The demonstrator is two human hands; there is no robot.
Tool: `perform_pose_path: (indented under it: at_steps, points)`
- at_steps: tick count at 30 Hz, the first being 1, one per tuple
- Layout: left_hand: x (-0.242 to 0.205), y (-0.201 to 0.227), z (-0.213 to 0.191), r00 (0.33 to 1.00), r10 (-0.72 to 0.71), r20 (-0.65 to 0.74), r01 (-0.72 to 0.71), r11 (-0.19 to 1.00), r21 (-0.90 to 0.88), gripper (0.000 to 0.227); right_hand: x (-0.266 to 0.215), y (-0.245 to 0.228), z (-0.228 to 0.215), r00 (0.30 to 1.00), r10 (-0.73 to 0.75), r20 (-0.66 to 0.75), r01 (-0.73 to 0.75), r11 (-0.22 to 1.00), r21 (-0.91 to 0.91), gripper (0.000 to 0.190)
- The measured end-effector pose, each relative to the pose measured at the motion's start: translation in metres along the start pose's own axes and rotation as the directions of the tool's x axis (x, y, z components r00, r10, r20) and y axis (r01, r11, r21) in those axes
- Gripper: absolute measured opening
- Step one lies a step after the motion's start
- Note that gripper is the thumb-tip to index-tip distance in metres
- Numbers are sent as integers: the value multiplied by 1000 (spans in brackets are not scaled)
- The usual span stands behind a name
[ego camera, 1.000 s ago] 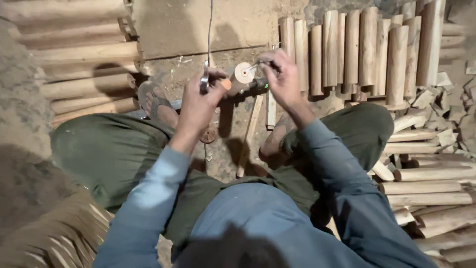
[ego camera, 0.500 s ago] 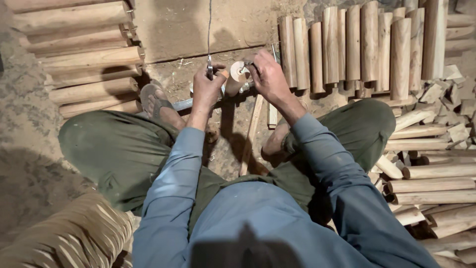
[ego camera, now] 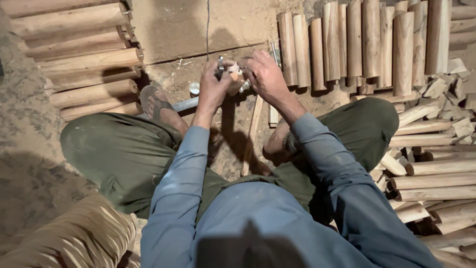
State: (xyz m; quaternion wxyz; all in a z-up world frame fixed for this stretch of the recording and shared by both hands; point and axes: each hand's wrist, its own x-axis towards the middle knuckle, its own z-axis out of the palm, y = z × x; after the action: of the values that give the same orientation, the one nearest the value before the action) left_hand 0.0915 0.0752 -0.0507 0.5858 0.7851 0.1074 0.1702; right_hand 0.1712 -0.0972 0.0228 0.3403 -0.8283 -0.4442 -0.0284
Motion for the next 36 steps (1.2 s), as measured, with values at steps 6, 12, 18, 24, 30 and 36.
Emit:
perform_pose_path:
  at_steps: [6, 12, 18, 24, 30, 36]
  points:
    - [10, -5, 23, 997, -54, 57, 60, 992, -109, 32, -1, -2, -2, 1000, 13, -22, -11, 998, 54, 26]
    - [12, -11, 28, 997, -58, 57, 69, 973, -219, 19, -49, 85, 37, 815, 540, -210, -403, 788, 465, 7]
    - [12, 2, 21, 992, -86, 87, 106, 961, -256, 17, -159, 177, 137, 264, 955, 136, -846, 161, 509, 17]
    - [17, 16, 19, 979, -166, 120, 197, 923, -329, 12, -261, 103, 233, 75, 926, 369, -970, 154, -189, 76]
    - [13, 3, 16, 970, -190, 150, 222, 946, -238, 16, -273, 92, 226, -85, 898, 431, -941, 69, -330, 47]
    - [12, 4, 19, 986, -108, 130, 153, 898, -413, 17, -240, 65, 151, 161, 857, 489, -981, 84, 176, 41]
